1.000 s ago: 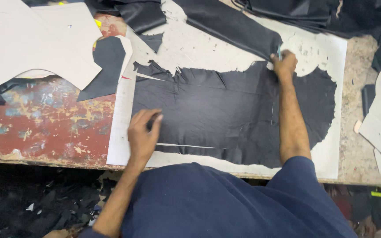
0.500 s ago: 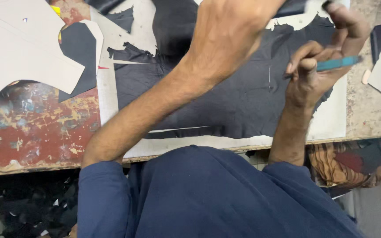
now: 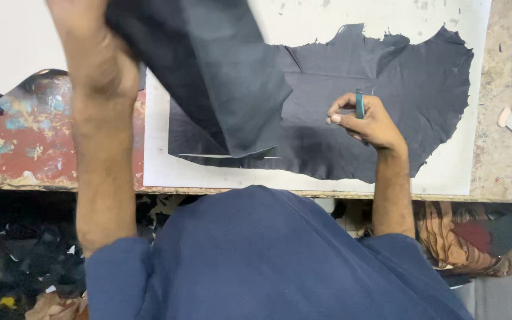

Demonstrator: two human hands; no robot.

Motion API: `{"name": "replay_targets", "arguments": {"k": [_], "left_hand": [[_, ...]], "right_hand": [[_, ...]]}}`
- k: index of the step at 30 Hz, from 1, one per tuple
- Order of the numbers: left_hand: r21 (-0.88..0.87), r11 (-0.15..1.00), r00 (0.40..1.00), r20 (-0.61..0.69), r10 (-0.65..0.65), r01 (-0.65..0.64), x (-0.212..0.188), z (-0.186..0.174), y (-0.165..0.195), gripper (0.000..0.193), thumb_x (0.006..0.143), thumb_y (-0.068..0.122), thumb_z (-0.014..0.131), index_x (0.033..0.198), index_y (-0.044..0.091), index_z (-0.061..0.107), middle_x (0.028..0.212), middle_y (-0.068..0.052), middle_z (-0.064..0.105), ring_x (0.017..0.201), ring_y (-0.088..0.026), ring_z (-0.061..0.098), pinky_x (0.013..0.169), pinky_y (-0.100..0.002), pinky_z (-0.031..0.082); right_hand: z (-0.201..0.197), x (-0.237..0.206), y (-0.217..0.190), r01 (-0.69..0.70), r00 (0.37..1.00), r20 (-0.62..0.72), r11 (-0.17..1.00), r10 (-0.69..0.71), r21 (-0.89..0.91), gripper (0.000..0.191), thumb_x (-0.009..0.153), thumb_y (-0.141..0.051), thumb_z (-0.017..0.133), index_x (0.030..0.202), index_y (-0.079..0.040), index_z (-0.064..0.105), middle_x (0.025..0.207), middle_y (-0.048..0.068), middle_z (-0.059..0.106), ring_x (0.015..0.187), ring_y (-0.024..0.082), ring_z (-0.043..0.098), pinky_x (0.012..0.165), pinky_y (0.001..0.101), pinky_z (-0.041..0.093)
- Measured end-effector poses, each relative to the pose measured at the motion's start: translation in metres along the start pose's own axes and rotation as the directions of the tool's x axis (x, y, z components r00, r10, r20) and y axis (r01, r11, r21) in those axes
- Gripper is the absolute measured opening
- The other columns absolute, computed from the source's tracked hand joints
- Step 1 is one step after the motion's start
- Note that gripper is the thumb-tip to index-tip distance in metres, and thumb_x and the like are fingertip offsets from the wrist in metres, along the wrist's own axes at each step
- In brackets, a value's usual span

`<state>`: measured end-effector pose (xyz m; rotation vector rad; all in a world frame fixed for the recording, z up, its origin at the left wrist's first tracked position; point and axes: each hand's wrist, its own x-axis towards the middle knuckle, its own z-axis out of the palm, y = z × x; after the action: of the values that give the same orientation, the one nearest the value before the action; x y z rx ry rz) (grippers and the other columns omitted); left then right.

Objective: The person lays out a large piece of dark fabric on a workbench, places a paper pattern on top, and uses a rotary cutter to cut the fabric along the pattern's edge. They then repeat the process with a smaller pattern piece, cutting out a second shape from the fabric.

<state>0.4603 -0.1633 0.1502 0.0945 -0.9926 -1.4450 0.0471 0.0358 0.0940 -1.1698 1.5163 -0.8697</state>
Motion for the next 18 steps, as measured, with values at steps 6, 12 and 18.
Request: {"name": "replay_targets", "arguments": {"k": [6, 12, 18], "left_hand": [[0.372, 0.780, 0.718, -0.682, -0.137, 0.503, -0.128, -0.111, 0.026, 0.023, 0.098, 0.012, 0.075, 0.116, 0.000, 0.067, 0.106, -0.007, 0.072, 0.093, -0.016, 0.072, 0.082, -0.033, 0.062], [0.459, 0.792, 0.774, -0.633, -0.026, 0.402, -0.185, -0.192, 0.028, 0.019, 0.100, 0.011, 0.078, 0.087, 0.006, 0.065, 0.086, 0.000, 0.070, 0.070, -0.006, 0.065, 0.061, -0.022, 0.052], [0.645, 0.468, 0.764, -0.636, -0.109, 0.604, -0.152, -0.186, 0.034, 0.011, 0.095, 0.003, 0.082, 0.099, 0.001, 0.072, 0.092, -0.001, 0.073, 0.081, -0.009, 0.063, 0.072, -0.025, 0.050]], "right_hand": [[0.039, 0.014, 0.020, 0.052, 0.995, -0.067, 0.960, -0.073, -0.275, 0.030, 0.089, -0.016, 0.080, 0.117, -0.007, 0.073, 0.096, 0.004, 0.064, 0.056, 0.005, 0.056, 0.051, 0.0236, 0.046], [0.106, 0.073, 0.038, 0.193, 0.953, -0.195, 0.961, -0.231, -0.196, 0.042, 0.089, -0.009, 0.065, 0.131, -0.005, 0.064, 0.117, 0.005, 0.068, 0.057, 0.009, 0.063, 0.056, 0.0247, 0.054], [0.145, 0.108, 0.042, 0.320, 0.918, -0.146, 0.906, -0.369, -0.276, 0.030, 0.087, -0.012, 0.079, 0.114, -0.003, 0.070, 0.094, 0.009, 0.074, 0.081, 0.019, 0.072, 0.073, 0.0328, 0.058]]}}
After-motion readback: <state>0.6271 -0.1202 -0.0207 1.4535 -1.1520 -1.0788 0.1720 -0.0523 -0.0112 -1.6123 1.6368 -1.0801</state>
